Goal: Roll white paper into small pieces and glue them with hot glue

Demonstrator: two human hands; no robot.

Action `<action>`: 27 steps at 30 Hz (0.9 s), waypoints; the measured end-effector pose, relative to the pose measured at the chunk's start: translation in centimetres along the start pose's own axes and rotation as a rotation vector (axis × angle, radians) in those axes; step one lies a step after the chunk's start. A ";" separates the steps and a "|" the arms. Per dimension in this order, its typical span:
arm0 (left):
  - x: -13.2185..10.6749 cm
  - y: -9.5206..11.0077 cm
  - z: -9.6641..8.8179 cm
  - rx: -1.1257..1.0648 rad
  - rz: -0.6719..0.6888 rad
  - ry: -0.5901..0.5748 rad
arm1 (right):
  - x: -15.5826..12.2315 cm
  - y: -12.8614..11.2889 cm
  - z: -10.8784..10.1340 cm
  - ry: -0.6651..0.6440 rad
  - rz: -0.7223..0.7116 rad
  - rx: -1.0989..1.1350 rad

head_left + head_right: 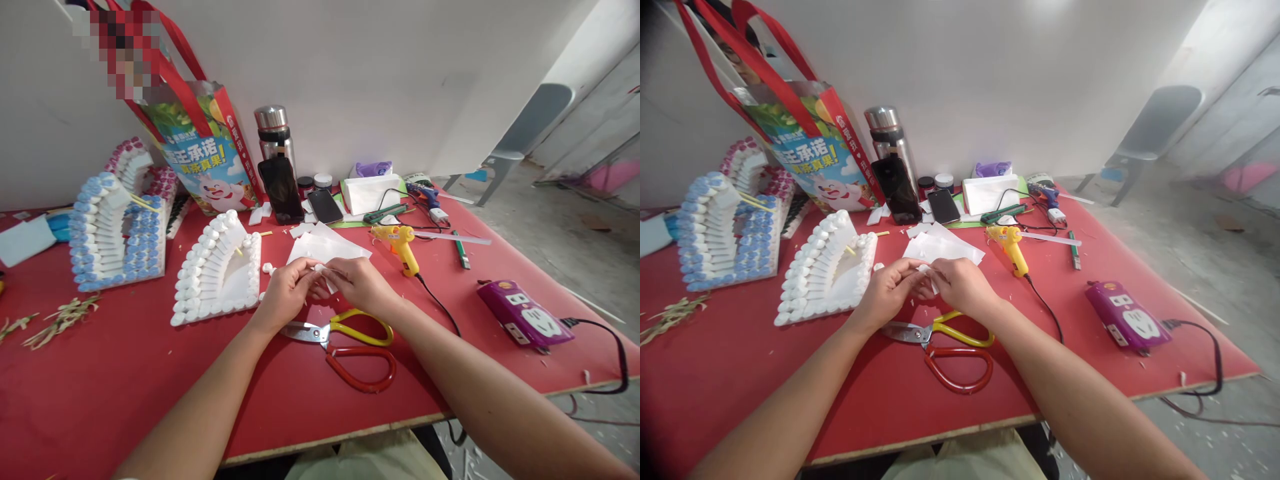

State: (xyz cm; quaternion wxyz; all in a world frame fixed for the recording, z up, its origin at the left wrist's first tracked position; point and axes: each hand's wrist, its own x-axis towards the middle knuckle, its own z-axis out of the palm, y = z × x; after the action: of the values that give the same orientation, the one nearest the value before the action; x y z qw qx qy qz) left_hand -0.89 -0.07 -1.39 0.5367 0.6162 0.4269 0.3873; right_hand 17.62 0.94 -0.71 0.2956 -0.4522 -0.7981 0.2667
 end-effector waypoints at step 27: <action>0.1 0.8 -0.4 0.332 0.173 0.040 | 0.6 0.5 -1.0 -0.329 0.460 1.127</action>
State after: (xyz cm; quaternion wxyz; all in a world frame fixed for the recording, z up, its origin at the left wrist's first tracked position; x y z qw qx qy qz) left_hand -1.10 0.09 -0.52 0.3840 0.7229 0.4407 0.3685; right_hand 18.37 1.82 -0.24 0.2970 -0.3401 -0.4522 0.7692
